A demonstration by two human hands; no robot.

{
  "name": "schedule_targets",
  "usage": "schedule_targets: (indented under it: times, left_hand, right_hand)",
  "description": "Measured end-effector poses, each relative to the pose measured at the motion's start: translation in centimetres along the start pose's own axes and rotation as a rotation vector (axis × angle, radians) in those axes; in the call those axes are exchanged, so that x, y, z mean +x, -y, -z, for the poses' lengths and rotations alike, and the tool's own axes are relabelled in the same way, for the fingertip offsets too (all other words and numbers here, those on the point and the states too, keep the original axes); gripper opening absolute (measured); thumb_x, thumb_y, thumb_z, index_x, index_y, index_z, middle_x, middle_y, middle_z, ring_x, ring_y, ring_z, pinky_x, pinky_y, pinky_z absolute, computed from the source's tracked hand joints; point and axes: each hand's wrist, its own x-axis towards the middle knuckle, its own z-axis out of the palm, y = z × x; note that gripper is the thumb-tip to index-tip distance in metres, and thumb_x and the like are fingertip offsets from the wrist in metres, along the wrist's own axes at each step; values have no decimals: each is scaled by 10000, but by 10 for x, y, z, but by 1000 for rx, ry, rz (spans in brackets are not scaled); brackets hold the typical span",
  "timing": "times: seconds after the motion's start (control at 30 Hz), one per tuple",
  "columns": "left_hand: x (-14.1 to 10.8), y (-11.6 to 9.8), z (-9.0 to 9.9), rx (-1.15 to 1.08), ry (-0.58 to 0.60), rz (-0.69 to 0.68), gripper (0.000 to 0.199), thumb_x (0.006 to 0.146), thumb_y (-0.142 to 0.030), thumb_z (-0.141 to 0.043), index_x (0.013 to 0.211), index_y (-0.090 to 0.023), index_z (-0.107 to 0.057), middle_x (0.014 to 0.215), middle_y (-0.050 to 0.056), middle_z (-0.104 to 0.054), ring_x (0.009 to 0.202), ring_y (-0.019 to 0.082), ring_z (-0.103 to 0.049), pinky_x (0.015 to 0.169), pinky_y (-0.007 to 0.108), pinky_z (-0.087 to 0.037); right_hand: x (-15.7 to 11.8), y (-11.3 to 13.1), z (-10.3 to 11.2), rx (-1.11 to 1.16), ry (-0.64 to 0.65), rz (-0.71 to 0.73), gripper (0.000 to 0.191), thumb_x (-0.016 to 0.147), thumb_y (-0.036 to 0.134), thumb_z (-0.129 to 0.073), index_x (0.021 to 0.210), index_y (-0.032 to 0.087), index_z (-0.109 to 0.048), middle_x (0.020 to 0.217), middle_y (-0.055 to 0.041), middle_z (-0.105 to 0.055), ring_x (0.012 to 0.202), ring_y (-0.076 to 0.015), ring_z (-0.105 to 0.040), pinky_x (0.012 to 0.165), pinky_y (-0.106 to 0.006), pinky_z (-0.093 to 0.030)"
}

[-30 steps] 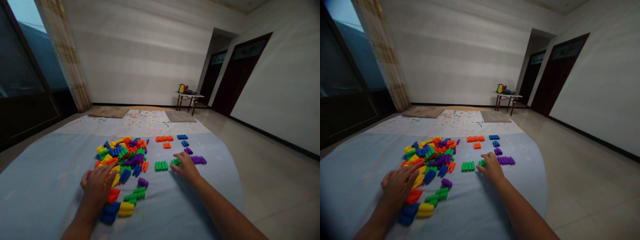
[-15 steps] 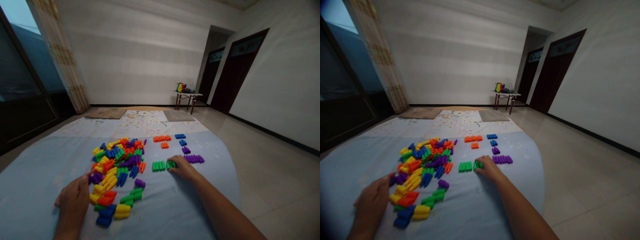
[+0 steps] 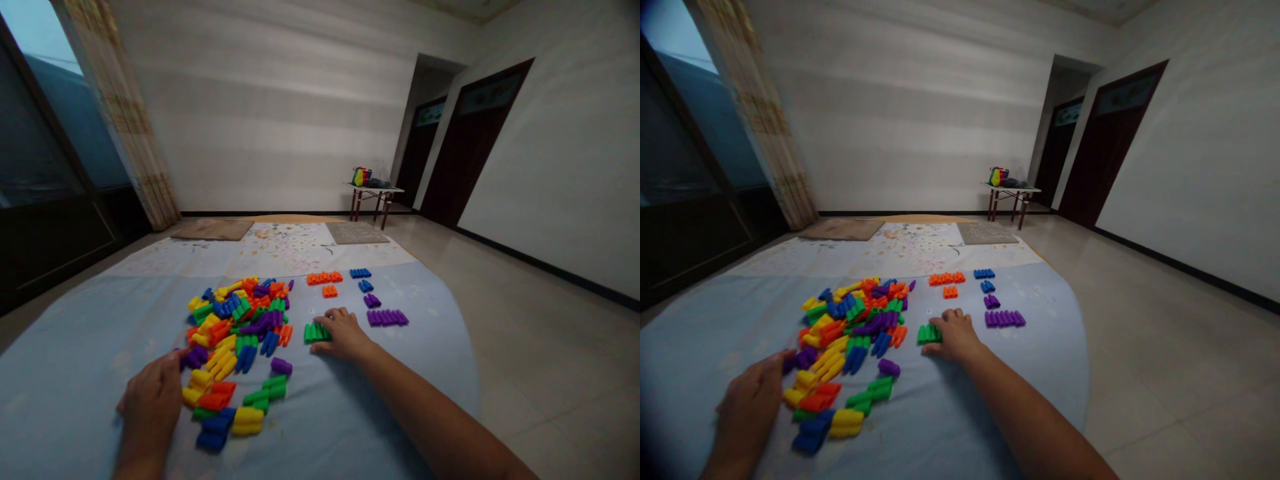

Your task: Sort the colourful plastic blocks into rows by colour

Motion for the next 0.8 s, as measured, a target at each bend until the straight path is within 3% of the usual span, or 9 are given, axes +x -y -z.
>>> schedule_targets:
  times: [0.17, 0.43, 0.53, 0.63, 0.8]
  left_hand:
    - [2, 2, 0, -25, 11, 12, 464, 878, -407, -261, 1050, -187, -631, 1164, 100, -613, 1127, 250, -517, 993, 413, -374]
    - [1, -2, 2, -33, 9, 28, 473, 859, -399, -266, 1023, -170, -646, 1151, 109, -621, 1107, 256, -536, 978, 416, -394]
    - [1, -5, 3, -27, 1, 38, 476, 857, -418, -262, 1005, -188, -652, 1146, 102, -626, 1107, 264, -538, 977, 433, -396]
    - [1, -7, 5, -38, -17, 44, 482, 847, -411, -259, 974, -176, -660, 1123, 120, -636, 1090, 284, -549, 958, 453, -410]
    - [5, 8, -3, 28, -53, 4, 468, 848, -405, -260, 964, -201, -664, 1082, 92, -659, 1012, 269, -592, 873, 422, -470]
  right_hand:
    - [-1, 2, -3, -17, -26, 7, 493, 725, 543, -649, 1160, 314, -608, 1130, -104, -558, 1068, -295, -443, 863, -474, -347]
    - [-11, -5, 4, -22, -16, 3, 500, 711, 528, -665, 1156, 306, -611, 1134, -101, -559, 1060, -298, -457, 862, -473, -353]
    - [-12, -7, 3, 10, -36, 16, 591, 681, 565, -679, 1203, 306, -581, 1151, -103, -554, 1069, -300, -459, 871, -475, -358]
    - [-16, -16, 4, 83, -156, 31, 606, 713, 553, -663, 1242, 282, -551, 1172, -105, -549, 1096, -280, -452, 901, -448, -361]
    - [-24, -50, 15, 126, -432, -51, 334, 841, 374, -563, 1134, 224, -619, 1116, -100, -584, 1060, -235, -487, 912, -404, -368]
